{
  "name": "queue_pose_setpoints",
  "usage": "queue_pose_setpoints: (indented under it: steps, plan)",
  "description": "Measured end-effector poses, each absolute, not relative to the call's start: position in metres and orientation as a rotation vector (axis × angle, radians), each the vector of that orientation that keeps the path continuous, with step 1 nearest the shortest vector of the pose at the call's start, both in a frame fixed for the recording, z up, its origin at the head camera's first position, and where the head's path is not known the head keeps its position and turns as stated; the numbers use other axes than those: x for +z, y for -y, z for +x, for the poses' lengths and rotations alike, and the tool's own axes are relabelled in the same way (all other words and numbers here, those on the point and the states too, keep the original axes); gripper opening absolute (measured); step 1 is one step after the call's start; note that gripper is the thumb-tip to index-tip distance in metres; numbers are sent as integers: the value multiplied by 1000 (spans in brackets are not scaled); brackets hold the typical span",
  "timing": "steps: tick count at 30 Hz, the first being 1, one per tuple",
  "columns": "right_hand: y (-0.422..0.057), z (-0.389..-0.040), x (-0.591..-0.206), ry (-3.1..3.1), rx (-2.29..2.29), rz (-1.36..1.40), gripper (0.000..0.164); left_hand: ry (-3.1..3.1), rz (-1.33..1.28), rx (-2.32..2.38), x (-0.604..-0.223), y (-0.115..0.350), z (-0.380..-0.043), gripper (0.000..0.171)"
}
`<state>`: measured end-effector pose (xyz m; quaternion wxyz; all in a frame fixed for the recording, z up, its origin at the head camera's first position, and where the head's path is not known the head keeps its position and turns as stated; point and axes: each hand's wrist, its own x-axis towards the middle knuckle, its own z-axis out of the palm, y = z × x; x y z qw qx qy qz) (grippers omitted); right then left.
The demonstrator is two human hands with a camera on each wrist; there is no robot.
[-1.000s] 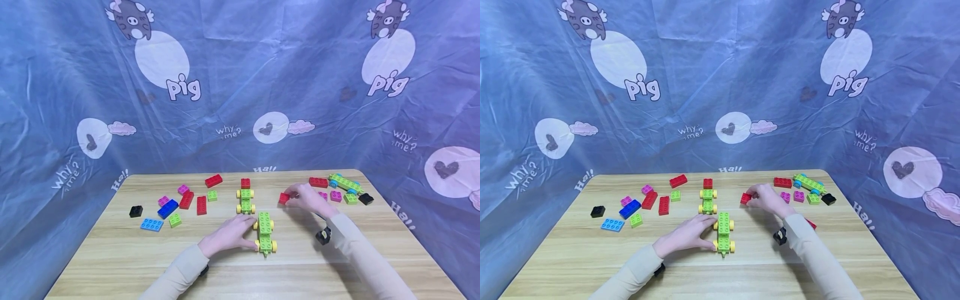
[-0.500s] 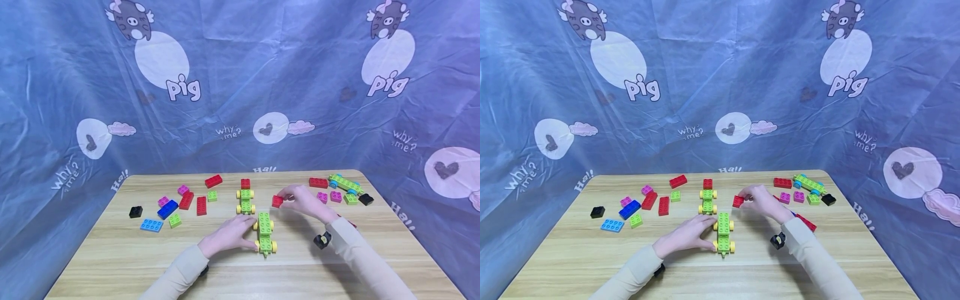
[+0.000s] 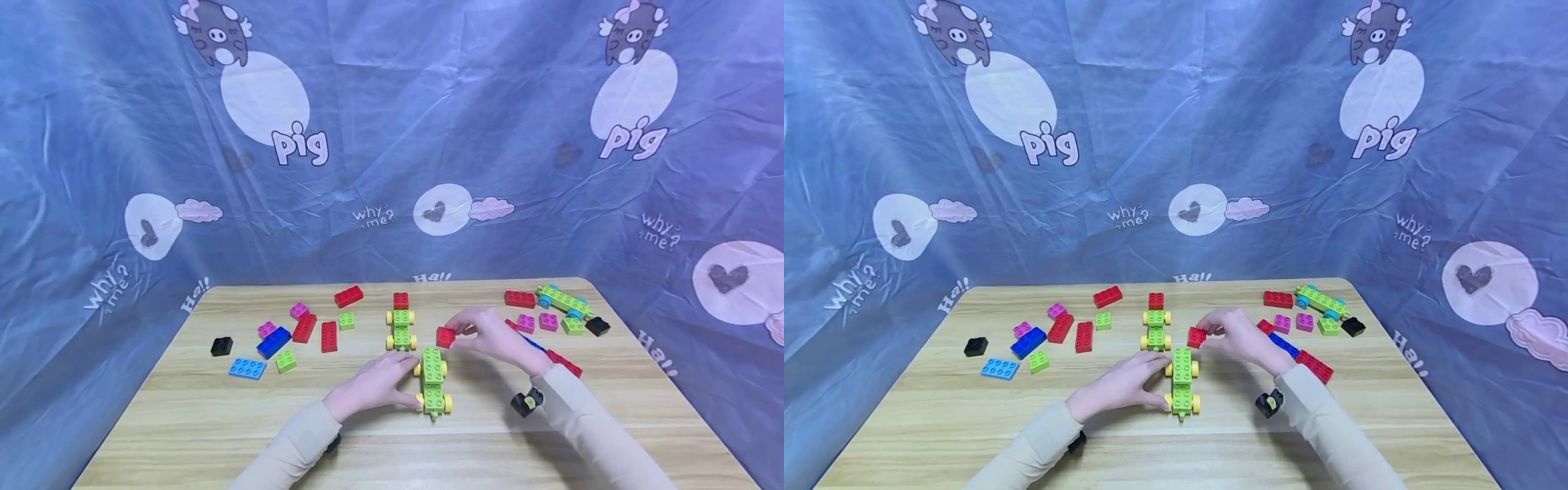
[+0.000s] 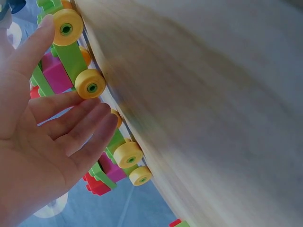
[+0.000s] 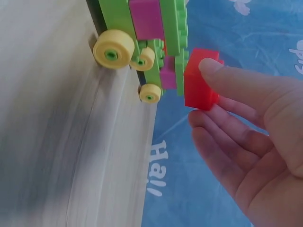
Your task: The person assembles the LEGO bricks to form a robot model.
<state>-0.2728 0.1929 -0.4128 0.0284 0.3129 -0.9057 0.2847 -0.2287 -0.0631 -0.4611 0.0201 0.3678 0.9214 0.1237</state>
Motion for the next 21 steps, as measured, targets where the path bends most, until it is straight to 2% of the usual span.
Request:
queue_pose_setpoints:
  steps: [21]
  plan:
    - [-186, -261, -427, 2766, 1011, 998, 28, -2851, 1120, 388, -461, 62, -230, 86]
